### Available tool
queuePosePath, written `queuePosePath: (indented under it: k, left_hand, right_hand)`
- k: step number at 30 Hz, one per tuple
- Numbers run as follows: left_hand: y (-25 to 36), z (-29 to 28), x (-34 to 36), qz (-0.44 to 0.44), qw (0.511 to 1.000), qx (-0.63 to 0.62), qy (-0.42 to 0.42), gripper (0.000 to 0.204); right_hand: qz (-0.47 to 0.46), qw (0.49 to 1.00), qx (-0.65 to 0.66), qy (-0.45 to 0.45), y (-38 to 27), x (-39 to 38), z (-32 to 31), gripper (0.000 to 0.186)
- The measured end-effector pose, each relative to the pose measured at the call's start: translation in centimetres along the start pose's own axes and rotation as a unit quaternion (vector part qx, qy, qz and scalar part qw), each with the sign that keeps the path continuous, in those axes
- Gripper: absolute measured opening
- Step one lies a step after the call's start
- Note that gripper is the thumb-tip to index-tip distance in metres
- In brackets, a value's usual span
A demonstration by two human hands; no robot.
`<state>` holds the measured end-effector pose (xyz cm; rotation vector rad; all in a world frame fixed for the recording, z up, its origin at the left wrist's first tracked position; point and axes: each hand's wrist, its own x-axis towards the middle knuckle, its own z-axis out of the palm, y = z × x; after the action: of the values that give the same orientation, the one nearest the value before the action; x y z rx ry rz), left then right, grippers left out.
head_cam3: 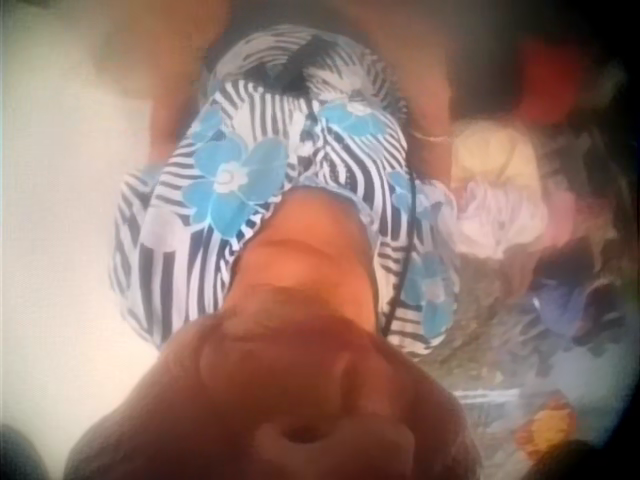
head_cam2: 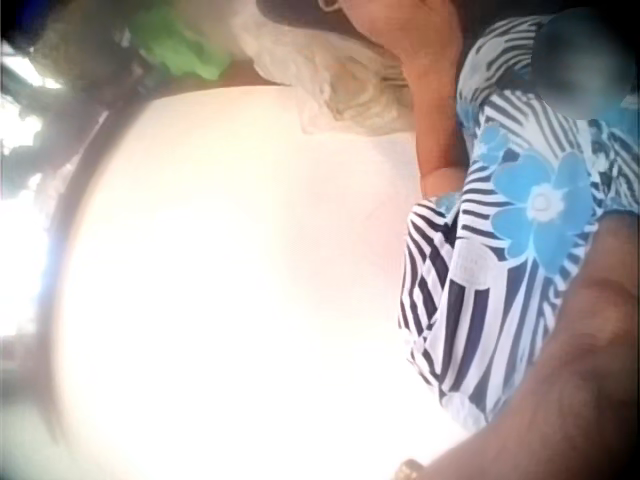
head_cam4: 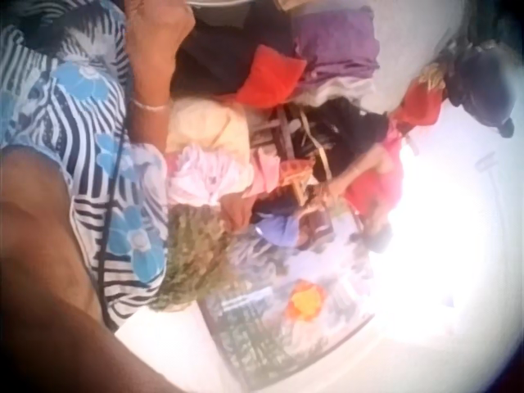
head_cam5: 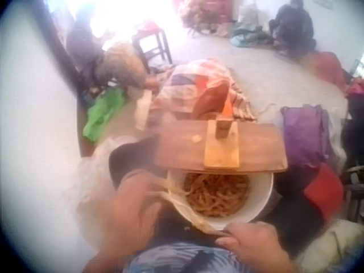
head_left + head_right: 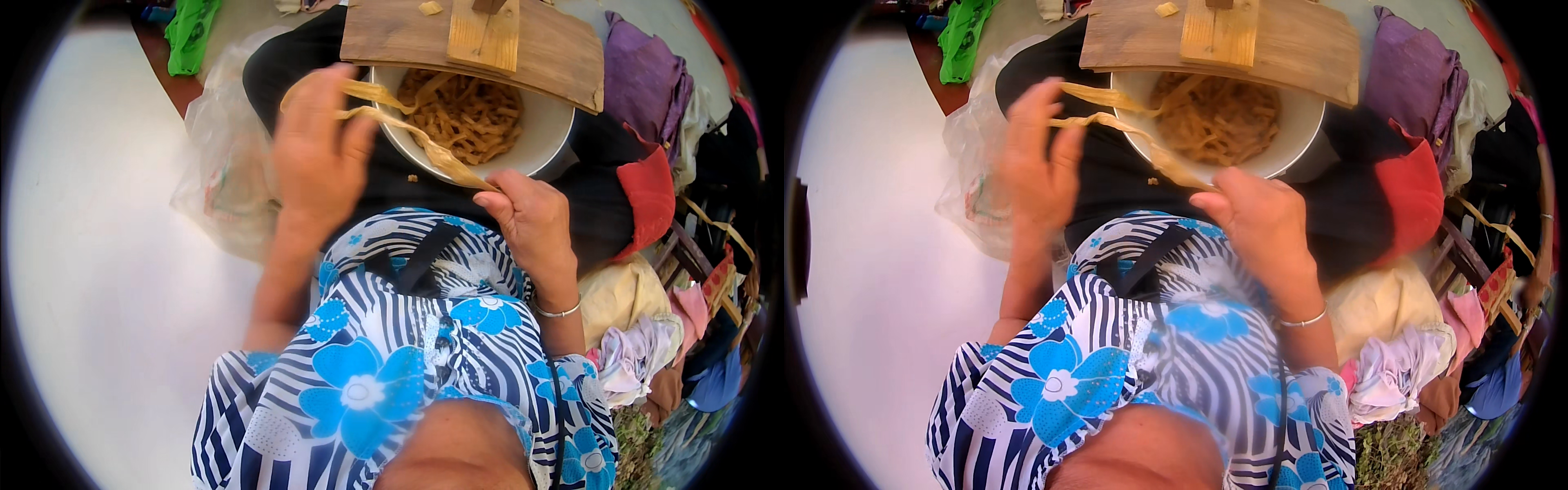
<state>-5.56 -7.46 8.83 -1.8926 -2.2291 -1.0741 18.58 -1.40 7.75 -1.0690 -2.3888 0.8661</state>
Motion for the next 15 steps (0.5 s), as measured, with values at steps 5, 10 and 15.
queuePosePath:
  k: [5, 10, 15]
  left_hand:
    - [5.3, 3.8, 1.4, -0.026, 0.843, -0.357, -0.402, 0.037]
    - [5.4, 5.0, 1.9, -0.131, 0.753, -0.453, -0.459, 0.024]
    - [5.5, 5.2, 3.8, 0.077, 0.912, -0.237, -0.325, 0.020]
  right_hand:
    - [-0.026, 0.995, 0.051, 0.080, 0.0, 0.6, -0.7, 0.014]
    - [0.077, 0.962, 0.227, 0.134, 1.1, 0.2, -1.9, 0.015]
    - [0.167, 0.930, 0.321, 0.063, 5.0, 2.3, 0.1, 0.025]
